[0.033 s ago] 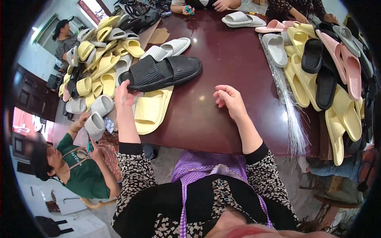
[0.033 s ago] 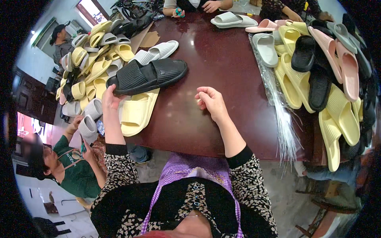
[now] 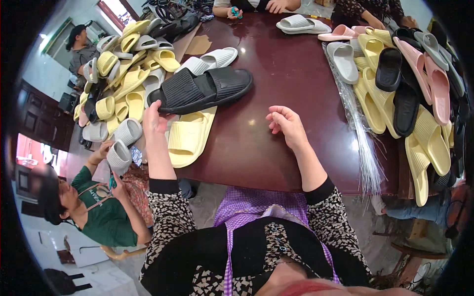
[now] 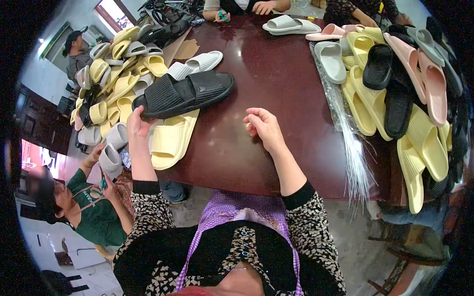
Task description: The person pairs slippers together on a table, threads plastic fastener ties through each pair by hand to fasten them, and stacks the tied slippers on the table.
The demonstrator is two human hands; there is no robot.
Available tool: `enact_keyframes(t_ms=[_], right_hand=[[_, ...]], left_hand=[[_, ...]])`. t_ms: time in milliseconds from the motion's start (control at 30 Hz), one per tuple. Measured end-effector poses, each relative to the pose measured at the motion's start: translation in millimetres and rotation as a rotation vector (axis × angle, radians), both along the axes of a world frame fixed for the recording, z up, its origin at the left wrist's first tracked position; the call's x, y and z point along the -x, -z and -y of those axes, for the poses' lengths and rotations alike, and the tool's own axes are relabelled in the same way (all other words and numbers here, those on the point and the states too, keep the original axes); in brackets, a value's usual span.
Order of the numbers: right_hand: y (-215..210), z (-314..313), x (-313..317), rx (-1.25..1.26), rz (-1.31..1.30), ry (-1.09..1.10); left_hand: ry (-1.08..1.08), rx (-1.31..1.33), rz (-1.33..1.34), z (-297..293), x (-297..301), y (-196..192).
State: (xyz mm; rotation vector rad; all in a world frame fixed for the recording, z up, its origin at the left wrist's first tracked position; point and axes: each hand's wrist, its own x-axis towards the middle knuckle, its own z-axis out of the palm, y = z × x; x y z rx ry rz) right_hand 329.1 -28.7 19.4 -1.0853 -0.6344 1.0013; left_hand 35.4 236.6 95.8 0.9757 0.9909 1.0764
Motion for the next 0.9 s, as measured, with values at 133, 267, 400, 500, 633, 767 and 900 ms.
enact_keyframes(t_ms=[133,267,400,500,633,767,900], right_hand=[[1,5,-12,-0.076,-0.058,0.099],[-4,7,-3,-0.286,-0.186,0.200],[-4,19,-29,-0.340,-0.410,0.405],[-2,29,-40,-0.315,-0.429,0.508],[2,36,-45,-0.311,-0.422,0.597],[3,45,-49,-0.387,-0.398,0.714],[-17,86,-63,-0.342,-0.118,0.907]], left_hand=[[0.014,0.030,0.256,33,-31,-5],[0.122,0.011,0.413,81,-46,9],[0.243,0.094,0.363,139,-87,31],[0.260,0.135,0.313,153,-96,60],[0.335,0.050,0.147,172,-100,54],[0.302,0.028,0.157,163,-90,58],[0.218,0.043,0.275,146,-76,51]])
